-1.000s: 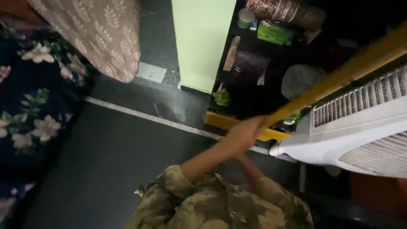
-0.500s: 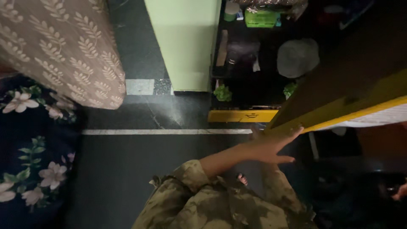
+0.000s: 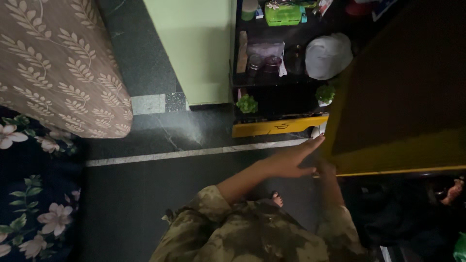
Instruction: The person organizes various personal care products on shelves, moves items between different levels, and wipes a shelf surface with a cloth.
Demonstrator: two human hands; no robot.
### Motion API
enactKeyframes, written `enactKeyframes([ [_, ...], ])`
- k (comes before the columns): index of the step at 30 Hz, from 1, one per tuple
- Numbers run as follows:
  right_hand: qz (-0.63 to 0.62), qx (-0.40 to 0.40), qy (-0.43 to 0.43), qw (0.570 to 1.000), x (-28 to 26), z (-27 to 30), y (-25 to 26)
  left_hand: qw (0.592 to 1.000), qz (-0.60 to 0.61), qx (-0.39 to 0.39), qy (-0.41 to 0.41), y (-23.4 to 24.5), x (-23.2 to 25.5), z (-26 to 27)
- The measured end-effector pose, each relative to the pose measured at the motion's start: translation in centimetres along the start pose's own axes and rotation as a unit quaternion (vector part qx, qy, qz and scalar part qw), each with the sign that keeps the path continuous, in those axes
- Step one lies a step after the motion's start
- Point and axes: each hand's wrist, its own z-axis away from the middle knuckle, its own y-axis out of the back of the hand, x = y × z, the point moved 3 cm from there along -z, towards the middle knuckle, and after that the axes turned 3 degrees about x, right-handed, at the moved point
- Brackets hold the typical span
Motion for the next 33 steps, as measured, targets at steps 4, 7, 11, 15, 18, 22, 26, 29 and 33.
enactKeyframes([
  [4,-0.027,-0.006,0.061,0.998,7.3,0.4,-0.7,0.999,-0.004,-0.022,0.039,-0.2,-1.4,-0.1],
  [7,-0.035,0.036,0.046,0.998,9.6,1.4,1.0,0.998,-0.044,-0.023,0.027,-0.7,-2.4,-0.3],
  [11,-0.055,-0.001,0.003,0.998,13.0,0.9,2.2,1.0,-0.003,-0.005,0.022,-0.8,-2.9,-0.2],
  [15,-0.126,-0.007,-0.039,0.991,17.0,-0.2,2.5,0.998,-0.016,-0.014,0.06,-0.6,-3.1,-0.4],
  [18,-0.566,0.056,-0.139,0.81,20.0,-0.8,2.0,0.996,-0.034,-0.011,0.085,-0.4,-3.4,-0.7],
  [22,-0.832,0.092,-0.231,0.496,21.7,-1.9,0.4,0.998,-0.029,0.02,0.057,0.5,-3.2,-0.4],
  [26,-0.792,0.062,-0.245,0.555,18.5,-2.3,-0.9,0.995,0.005,0.012,0.095,1.3,-3.8,0.0],
  [29,-0.621,0.018,-0.166,0.766,14.9,-3.5,-1.1,0.996,-0.013,0.025,0.086,1.7,-4.6,1.0],
  [33,-0.132,0.018,0.05,0.99,7.9,-3.4,0.9,0.994,-0.054,0.046,0.086,2.4,-7.5,3.0],
])
